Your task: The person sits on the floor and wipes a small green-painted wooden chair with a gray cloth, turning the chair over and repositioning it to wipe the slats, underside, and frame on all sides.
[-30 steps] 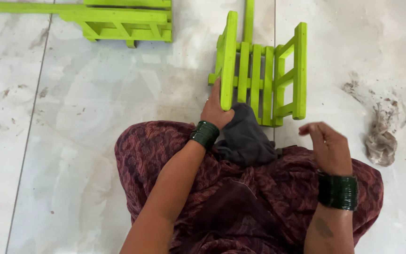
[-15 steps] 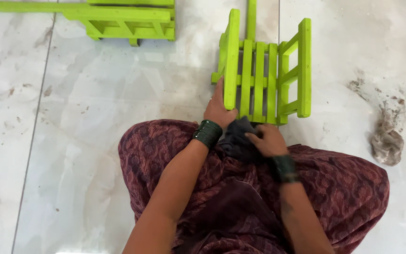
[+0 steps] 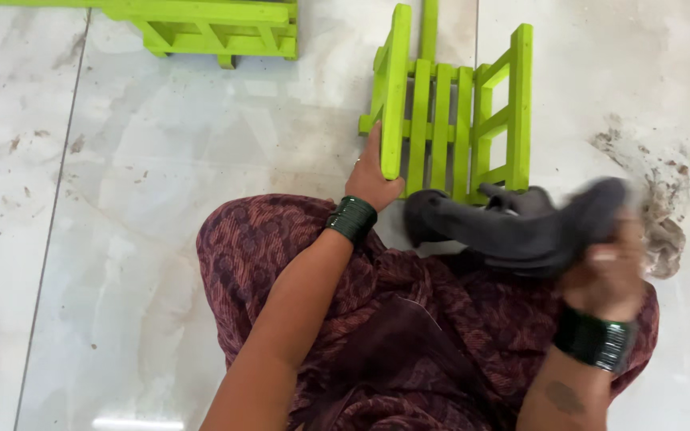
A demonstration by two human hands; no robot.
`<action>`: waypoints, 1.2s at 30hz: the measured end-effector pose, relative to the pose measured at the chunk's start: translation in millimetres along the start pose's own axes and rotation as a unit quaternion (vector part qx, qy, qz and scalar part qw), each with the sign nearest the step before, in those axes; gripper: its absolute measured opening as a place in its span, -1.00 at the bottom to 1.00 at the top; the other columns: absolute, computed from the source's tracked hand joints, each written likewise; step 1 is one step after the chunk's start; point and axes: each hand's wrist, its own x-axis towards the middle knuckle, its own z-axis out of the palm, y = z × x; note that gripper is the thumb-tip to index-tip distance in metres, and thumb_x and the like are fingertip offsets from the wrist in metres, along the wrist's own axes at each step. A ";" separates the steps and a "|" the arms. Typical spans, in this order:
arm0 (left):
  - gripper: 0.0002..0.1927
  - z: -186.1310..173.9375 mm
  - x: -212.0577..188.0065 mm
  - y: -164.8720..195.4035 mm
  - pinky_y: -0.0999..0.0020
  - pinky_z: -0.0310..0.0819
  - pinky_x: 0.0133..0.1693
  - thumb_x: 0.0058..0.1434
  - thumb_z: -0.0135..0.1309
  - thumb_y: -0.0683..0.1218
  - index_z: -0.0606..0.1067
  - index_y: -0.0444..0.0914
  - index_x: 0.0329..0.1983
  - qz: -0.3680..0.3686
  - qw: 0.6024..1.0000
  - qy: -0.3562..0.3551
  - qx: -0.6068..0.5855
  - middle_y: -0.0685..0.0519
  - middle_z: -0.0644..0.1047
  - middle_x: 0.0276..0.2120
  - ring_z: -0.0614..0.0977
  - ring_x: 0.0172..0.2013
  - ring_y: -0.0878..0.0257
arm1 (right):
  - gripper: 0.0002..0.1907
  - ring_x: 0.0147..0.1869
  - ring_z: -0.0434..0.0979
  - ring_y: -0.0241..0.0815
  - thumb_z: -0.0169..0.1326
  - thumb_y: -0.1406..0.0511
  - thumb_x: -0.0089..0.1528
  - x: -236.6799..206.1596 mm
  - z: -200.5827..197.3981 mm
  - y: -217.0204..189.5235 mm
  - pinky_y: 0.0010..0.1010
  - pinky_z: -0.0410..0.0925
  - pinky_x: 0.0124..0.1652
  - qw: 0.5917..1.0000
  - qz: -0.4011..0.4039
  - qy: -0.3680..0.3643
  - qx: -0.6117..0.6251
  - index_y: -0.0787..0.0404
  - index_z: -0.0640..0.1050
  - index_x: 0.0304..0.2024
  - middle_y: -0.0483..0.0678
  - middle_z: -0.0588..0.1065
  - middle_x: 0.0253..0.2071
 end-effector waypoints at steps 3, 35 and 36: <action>0.06 -0.6 0.6 -2.5 0.01 0.50 0.09 0.00 0.13 -0.13 -0.07 -0.21 0.57 0.032 0.999 0.011 -0.024 -0.29 0.51 0.18 0.57 0.11 -0.23 | 0.07 0.51 0.33 0.12 0.41 0.14 0.12 -5.5 16.5 5.1 -0.01 0.24 0.45 0.993 0.017 -0.102 -0.054 0.25 0.15 0.54 0.13 0.38 0.35; 0.07 -1.3 -6.2 -5.4 0.07 0.55 0.06 0.00 0.09 -0.13 -0.07 -0.05 0.60 -0.046 0.999 0.010 -0.002 -0.19 0.54 0.20 0.62 0.08 -0.18 | 0.00 0.26 0.45 0.31 0.30 0.13 0.15 23.7 88.5 202.2 -0.11 0.34 0.17 0.790 0.202 -0.287 -0.502 0.31 0.09 0.48 0.42 0.43 0.19; 0.07 -1.7 -5.1 -6.1 0.07 0.54 0.07 -0.01 0.11 -0.13 -0.06 -0.07 0.59 -0.022 1.000 0.020 -0.003 -0.21 0.53 0.20 0.61 0.09 -0.19 | -0.04 0.28 0.43 0.32 0.33 0.13 0.17 25.3 89.3 200.0 -0.09 0.33 0.16 0.804 0.160 -0.309 -0.482 0.35 0.13 0.44 0.44 0.41 0.21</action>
